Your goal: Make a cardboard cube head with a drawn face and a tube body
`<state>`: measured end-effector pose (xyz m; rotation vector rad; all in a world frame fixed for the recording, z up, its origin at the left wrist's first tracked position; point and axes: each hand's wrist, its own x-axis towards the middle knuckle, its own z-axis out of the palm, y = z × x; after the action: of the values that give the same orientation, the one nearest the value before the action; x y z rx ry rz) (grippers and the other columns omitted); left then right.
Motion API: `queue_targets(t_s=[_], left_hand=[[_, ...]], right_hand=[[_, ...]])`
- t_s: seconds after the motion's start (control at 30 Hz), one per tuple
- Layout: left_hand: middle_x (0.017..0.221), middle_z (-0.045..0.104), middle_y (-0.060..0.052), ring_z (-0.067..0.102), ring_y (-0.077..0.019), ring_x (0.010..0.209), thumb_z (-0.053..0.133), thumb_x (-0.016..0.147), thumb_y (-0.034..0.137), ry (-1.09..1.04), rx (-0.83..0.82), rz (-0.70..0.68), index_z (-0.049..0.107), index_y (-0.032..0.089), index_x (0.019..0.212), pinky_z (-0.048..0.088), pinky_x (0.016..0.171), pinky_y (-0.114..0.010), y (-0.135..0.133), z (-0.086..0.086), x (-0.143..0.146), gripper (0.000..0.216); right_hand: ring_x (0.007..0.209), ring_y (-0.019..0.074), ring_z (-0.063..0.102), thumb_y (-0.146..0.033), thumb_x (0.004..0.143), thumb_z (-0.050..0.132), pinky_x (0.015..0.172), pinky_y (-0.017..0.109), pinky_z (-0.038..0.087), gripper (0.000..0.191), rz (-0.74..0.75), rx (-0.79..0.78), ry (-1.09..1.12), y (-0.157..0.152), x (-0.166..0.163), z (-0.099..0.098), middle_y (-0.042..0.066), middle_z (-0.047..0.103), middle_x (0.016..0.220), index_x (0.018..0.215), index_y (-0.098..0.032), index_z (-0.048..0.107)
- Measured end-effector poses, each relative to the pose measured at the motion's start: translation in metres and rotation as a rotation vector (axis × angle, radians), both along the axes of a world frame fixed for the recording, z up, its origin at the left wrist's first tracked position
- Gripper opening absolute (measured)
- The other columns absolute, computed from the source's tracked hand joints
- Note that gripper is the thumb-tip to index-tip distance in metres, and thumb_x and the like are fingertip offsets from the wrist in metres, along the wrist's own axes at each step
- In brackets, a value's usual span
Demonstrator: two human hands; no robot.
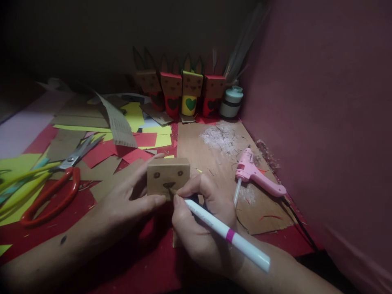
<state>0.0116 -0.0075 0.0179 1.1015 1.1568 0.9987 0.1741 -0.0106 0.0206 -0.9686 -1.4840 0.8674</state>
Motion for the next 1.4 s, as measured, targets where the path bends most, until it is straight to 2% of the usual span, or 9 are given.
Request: queue_targets(t_s=[0.13,0.33,0.57,0.73,0.93,1.07,1.4], left_hand=[[0.113,0.073,-0.010,0.067,-0.0291,0.107,0.079,0.078,0.025,0.029,-0.002,0.003,0.050,0.017,0.143,0.054,0.081,-0.030,-0.001,0.000,-0.002,0.072],[0.121,0.071,-0.012,0.066,-0.0284,0.110,0.077,0.079,0.023,0.036,-0.004,0.002,0.043,0.016,0.148,0.054,0.082,-0.028,0.000,0.000,-0.001,0.078],[0.108,0.074,-0.007,0.069,-0.0234,0.099,0.078,0.078,0.022,0.021,-0.035,0.023,0.049,0.020,0.144,0.052,0.070,-0.022,-0.003,0.003,0.000,0.072],[0.110,0.074,-0.009,0.067,-0.0257,0.103,0.079,0.077,0.021,0.005,-0.015,0.030,0.057,0.018,0.135,0.053,0.077,-0.025,-0.002,0.004,0.001,0.063],[0.106,0.074,-0.007,0.069,-0.0258,0.100,0.078,0.077,0.022,0.009,-0.021,0.022,0.059,0.020,0.132,0.054,0.074,-0.025,-0.002,0.005,0.001,0.058],[0.113,0.073,-0.008,0.067,-0.0258,0.105,0.080,0.076,0.022,0.006,-0.019,0.027,0.055,0.019,0.137,0.054,0.077,-0.025,-0.001,0.005,0.000,0.065],[0.111,0.073,-0.010,0.067,-0.0290,0.106,0.078,0.077,0.022,-0.021,-0.031,0.022,0.050,0.017,0.142,0.054,0.077,-0.028,-0.002,0.005,0.000,0.071]], right_hand=[[0.050,0.0112,0.054,-0.013,0.077,0.062,0.041,0.021,0.042,0.018,-0.004,-0.015,0.000,0.001,0.001,0.000,-0.003,0.057,0.062,0.070,-0.025,0.050],[0.052,0.0110,0.054,-0.013,0.078,0.062,0.043,0.021,0.041,0.018,-0.012,-0.039,-0.009,0.000,0.001,-0.002,-0.004,0.057,0.064,0.070,-0.025,0.049],[0.050,0.0113,0.051,-0.012,0.079,0.064,0.041,0.021,0.038,0.020,0.044,-0.062,0.056,0.002,0.005,-0.001,-0.005,0.052,0.058,0.071,-0.025,0.051],[0.048,0.0095,0.048,-0.011,0.079,0.062,0.043,0.020,0.040,0.019,0.062,-0.053,0.086,0.002,0.006,-0.003,-0.005,0.054,0.061,0.072,-0.025,0.052],[0.050,0.0092,0.050,-0.010,0.085,0.061,0.044,0.020,0.041,0.017,0.086,-0.080,0.073,0.000,0.010,-0.010,-0.005,0.058,0.067,0.080,-0.026,0.056],[0.047,0.0094,0.050,-0.011,0.084,0.062,0.042,0.020,0.041,0.017,0.070,-0.086,0.075,0.001,0.010,-0.007,-0.005,0.056,0.064,0.078,-0.025,0.055],[0.048,0.0107,0.050,-0.011,0.081,0.064,0.043,0.022,0.041,0.018,0.038,-0.061,0.022,0.000,0.010,-0.005,-0.005,0.056,0.063,0.077,-0.026,0.055]])
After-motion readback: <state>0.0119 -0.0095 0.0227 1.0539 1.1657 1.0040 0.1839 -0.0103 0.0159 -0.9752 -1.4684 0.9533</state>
